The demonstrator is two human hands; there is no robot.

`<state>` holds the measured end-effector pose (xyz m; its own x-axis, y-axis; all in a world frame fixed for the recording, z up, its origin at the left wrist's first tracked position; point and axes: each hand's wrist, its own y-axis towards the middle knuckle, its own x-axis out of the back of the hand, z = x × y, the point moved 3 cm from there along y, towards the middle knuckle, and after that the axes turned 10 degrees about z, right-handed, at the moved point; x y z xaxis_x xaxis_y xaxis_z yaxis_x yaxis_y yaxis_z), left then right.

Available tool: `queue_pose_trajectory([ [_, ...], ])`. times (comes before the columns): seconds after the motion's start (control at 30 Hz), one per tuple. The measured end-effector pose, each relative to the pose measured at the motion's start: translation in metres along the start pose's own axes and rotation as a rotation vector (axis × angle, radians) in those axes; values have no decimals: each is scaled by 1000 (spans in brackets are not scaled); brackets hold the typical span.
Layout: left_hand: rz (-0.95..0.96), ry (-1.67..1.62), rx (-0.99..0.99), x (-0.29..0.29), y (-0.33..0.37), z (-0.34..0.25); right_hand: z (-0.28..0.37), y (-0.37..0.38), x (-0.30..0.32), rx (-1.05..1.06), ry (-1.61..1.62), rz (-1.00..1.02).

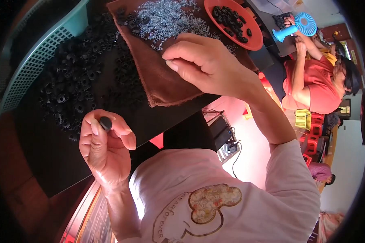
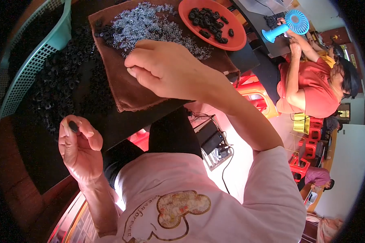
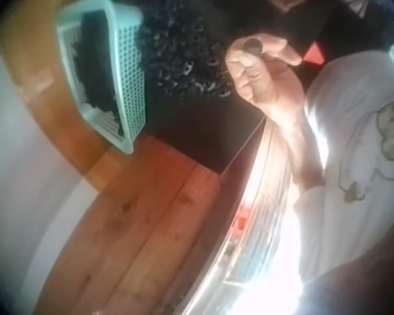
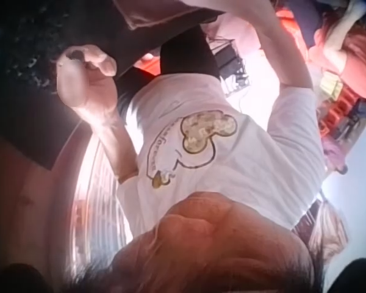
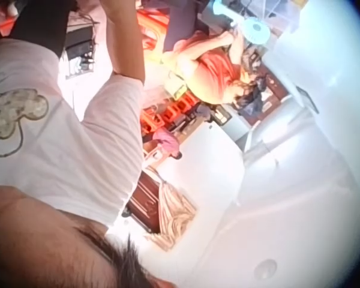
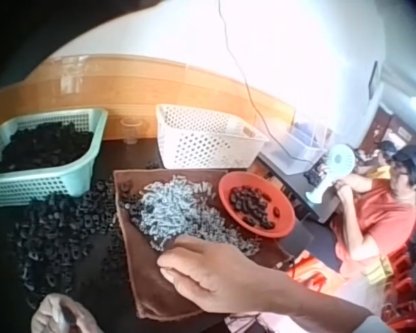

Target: Assembling small silver pins into black plastic components at a workbench.

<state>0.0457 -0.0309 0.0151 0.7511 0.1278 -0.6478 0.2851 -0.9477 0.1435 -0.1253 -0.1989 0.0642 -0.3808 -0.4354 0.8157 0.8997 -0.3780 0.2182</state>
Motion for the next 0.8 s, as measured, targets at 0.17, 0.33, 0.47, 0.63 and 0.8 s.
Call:
queue_pose_trajectory([
  [0.17, -27, 47, -10, -3, 0, 0, -13, -6, 9, -41, -71, -12],
  [0.33, -27, 6, -32, -2, 3, 1, -20, -12, 9, -57, -153, 51],
  [0.47, -42, -20, -29, -2, 2, 1, -19, -12, 10, -92, -247, 94],
  [0.63, -53, -42, -18, -1, 3, 2, -15, -8, 4, -32, -257, 132],
  [0.8, 1, 18, -4, -3, 1, 2, -12, -11, 1, -49, -287, 166],
])
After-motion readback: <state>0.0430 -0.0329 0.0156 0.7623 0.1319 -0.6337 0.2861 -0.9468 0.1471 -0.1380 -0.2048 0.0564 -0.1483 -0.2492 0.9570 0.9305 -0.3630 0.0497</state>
